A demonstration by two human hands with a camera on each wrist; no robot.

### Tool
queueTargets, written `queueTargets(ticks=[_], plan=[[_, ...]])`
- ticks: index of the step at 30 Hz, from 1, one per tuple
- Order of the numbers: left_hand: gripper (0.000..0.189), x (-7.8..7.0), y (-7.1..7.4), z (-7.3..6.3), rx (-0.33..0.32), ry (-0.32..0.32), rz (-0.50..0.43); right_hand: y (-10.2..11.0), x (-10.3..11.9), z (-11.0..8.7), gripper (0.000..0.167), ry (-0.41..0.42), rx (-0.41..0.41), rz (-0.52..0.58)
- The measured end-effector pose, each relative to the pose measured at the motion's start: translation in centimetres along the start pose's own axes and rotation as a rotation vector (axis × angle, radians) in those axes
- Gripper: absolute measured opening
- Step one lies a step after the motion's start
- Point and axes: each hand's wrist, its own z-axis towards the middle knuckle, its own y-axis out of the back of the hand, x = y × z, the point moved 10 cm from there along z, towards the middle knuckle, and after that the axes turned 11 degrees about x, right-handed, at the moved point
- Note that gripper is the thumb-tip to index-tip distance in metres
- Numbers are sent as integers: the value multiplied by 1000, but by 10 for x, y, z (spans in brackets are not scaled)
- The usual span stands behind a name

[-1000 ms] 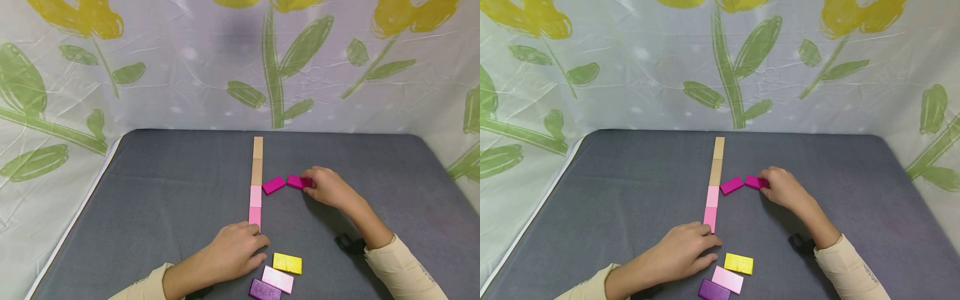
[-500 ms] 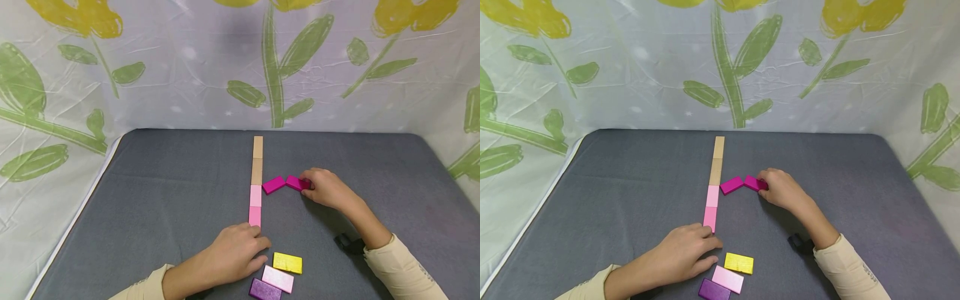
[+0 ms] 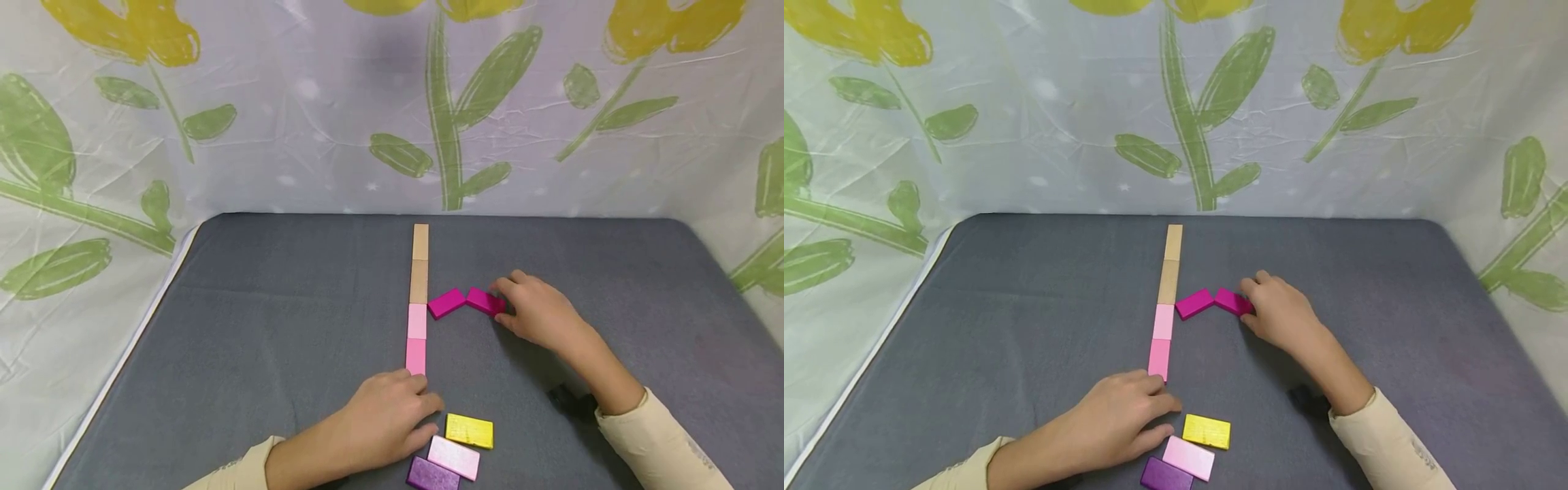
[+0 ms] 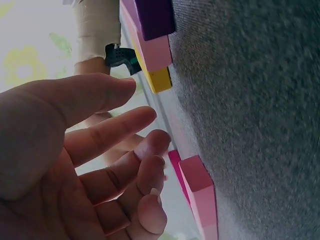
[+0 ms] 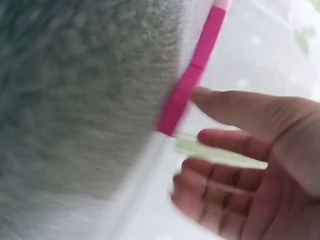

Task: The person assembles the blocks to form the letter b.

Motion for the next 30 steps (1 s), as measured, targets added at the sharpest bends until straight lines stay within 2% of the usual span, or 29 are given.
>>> queueTargets(ticks=[2,3,5,8,10,13,17,22,30], plan=[[12,-3,0,0,-1,-13,2,4,19,-10,36,32,8,-81],[12,-4,-1,0,3,-18,1,5,31,-15,34,75,25,-100],[12,-6,-2,-1,13,-29,2,-1,57,-24,32,183,109,-64],[12,-11,-4,-3,32,-50,11,-20,90,-37,32,325,292,40],[14,-16,-4,-4,29,-73,21,-32,105,-43,30,375,378,65],[15,-21,-4,-5,12,-103,25,-46,118,-48,26,401,431,55],[13,-23,-5,-4,9,-117,4,-54,124,-53,20,423,434,58],[14,-23,-8,-3,36,-122,-30,-53,119,-56,18,410,409,96],[16,-25,-11,-1,53,-137,-55,-52,118,-62,23,432,351,71]])
